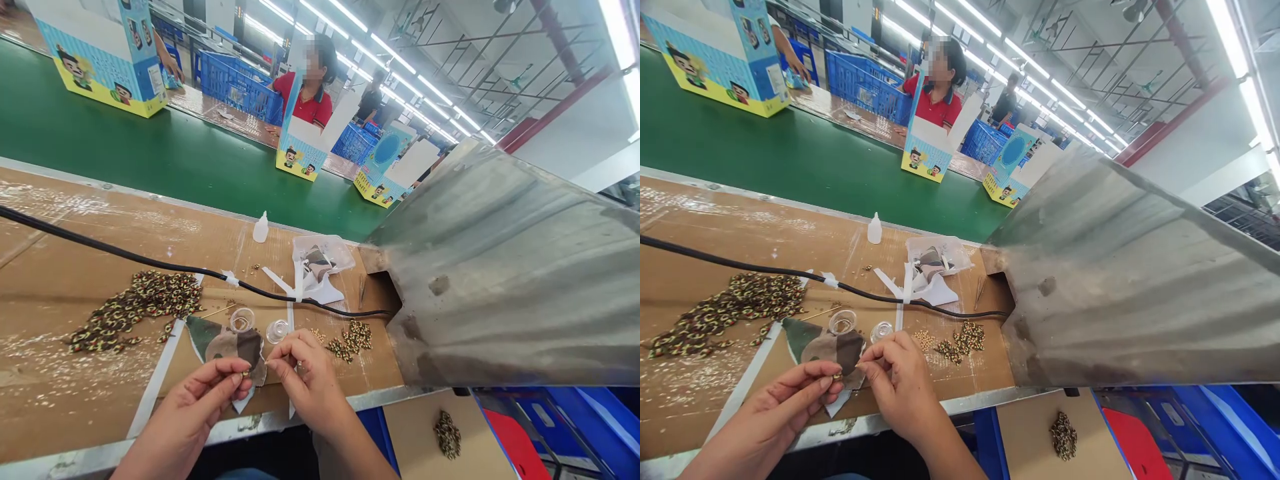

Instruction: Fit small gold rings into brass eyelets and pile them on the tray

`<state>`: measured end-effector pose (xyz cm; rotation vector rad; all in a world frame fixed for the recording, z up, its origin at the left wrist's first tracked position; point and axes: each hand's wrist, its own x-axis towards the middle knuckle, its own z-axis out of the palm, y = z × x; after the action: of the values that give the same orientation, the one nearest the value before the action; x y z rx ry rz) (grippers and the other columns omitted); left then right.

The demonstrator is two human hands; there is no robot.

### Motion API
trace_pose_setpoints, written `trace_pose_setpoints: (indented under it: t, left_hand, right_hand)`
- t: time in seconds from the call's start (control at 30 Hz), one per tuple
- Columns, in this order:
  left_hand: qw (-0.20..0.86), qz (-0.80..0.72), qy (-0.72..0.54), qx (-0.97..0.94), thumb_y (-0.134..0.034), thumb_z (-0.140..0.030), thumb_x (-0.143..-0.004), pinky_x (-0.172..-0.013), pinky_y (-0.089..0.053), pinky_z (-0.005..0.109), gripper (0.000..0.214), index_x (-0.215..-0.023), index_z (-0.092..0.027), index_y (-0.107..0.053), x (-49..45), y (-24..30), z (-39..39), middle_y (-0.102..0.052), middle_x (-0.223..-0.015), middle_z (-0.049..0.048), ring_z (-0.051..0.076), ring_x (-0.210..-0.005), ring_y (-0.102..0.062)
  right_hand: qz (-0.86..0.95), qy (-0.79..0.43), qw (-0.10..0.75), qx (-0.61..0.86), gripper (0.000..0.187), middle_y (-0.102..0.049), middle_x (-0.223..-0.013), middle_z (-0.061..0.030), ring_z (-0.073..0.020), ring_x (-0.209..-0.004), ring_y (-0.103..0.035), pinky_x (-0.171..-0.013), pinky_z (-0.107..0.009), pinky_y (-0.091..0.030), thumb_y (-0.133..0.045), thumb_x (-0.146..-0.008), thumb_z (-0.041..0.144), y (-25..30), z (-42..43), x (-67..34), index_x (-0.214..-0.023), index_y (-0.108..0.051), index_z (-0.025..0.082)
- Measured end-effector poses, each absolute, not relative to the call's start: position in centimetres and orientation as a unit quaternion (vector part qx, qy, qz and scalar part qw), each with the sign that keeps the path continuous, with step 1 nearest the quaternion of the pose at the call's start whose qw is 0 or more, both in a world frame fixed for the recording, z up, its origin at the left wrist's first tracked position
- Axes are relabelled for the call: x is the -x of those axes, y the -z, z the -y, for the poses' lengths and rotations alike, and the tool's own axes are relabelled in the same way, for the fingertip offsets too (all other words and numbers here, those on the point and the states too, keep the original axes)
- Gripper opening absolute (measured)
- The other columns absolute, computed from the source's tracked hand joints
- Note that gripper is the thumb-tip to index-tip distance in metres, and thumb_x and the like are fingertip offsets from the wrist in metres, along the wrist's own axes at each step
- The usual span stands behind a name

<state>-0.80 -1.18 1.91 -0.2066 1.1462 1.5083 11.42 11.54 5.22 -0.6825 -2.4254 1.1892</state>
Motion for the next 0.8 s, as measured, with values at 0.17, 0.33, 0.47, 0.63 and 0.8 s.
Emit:
trace_pose_setpoints:
  t: [0.17,0.33,0.47,0.63,0.8]
  left_hand:
    - [0.565,-0.534,-0.628,0.046,-0.088,-0.043,-0.04,-0.074,-0.051,0.019,0.062,-0.089,-0.014,-0.066,0.6,-1.5,0.8,-0.067,-0.085,0.0039,0.014,-0.078,-0.064]
    - [0.559,-0.535,-0.632,0.026,-0.084,-0.053,-0.044,-0.073,-0.053,0.021,0.066,-0.092,-0.013,-0.061,0.2,-1.8,0.8,-0.068,-0.081,0.007,0.016,-0.077,-0.065]
    - [0.587,-0.48,-0.649,0.06,-0.086,-0.047,-0.046,-0.078,-0.055,0.024,0.066,-0.094,-0.017,-0.052,-0.1,-2.0,1.0,-0.069,-0.087,0.0095,0.018,-0.083,-0.066]
    - [0.596,-0.449,-0.661,0.087,-0.087,-0.037,-0.048,-0.079,-0.055,0.024,0.053,-0.088,-0.016,-0.058,-0.1,-1.7,1.1,-0.067,-0.088,0.006,0.017,-0.082,-0.065]
    - [0.599,-0.45,-0.653,0.108,-0.088,-0.028,-0.045,-0.067,-0.055,0.02,0.043,-0.079,-0.015,-0.066,0.1,-2.1,1.0,-0.063,-0.081,0.0011,0.012,-0.071,-0.061]
  right_hand:
    - [0.853,-0.425,0.178,0.246,0.008,-0.056,-0.083,-0.0001,-0.0046,-0.079,-0.05,-0.073,-0.016,-0.036,-0.056,-0.085,0.022,-5.2,-11.7,-11.6,-0.085,-0.062,0.017]
    - [0.843,-0.44,0.191,0.245,0.009,-0.055,-0.08,-0.0001,-0.0045,-0.075,-0.048,-0.07,-0.015,-0.036,-0.057,-0.085,0.023,-5.3,-11.4,-11.6,-0.082,-0.062,0.016]
    - [0.833,-0.454,0.187,0.255,0.01,-0.055,-0.081,-0.001,-0.0048,-0.075,-0.049,-0.07,-0.016,-0.037,-0.057,-0.084,0.022,-4.9,-11.0,-11.6,-0.082,-0.062,0.015]
    - [0.843,-0.439,0.178,0.254,0.008,-0.056,-0.081,-0.0006,-0.0061,-0.077,-0.049,-0.072,-0.018,-0.036,-0.057,-0.085,0.021,-4.7,-10.5,-11.4,-0.082,-0.062,0.016]
    - [0.855,-0.426,0.178,0.239,0.009,-0.055,-0.08,0.0004,-0.006,-0.077,-0.048,-0.074,-0.02,-0.034,-0.057,-0.086,0.023,-4.6,-10.1,-11.2,-0.083,-0.062,0.017]
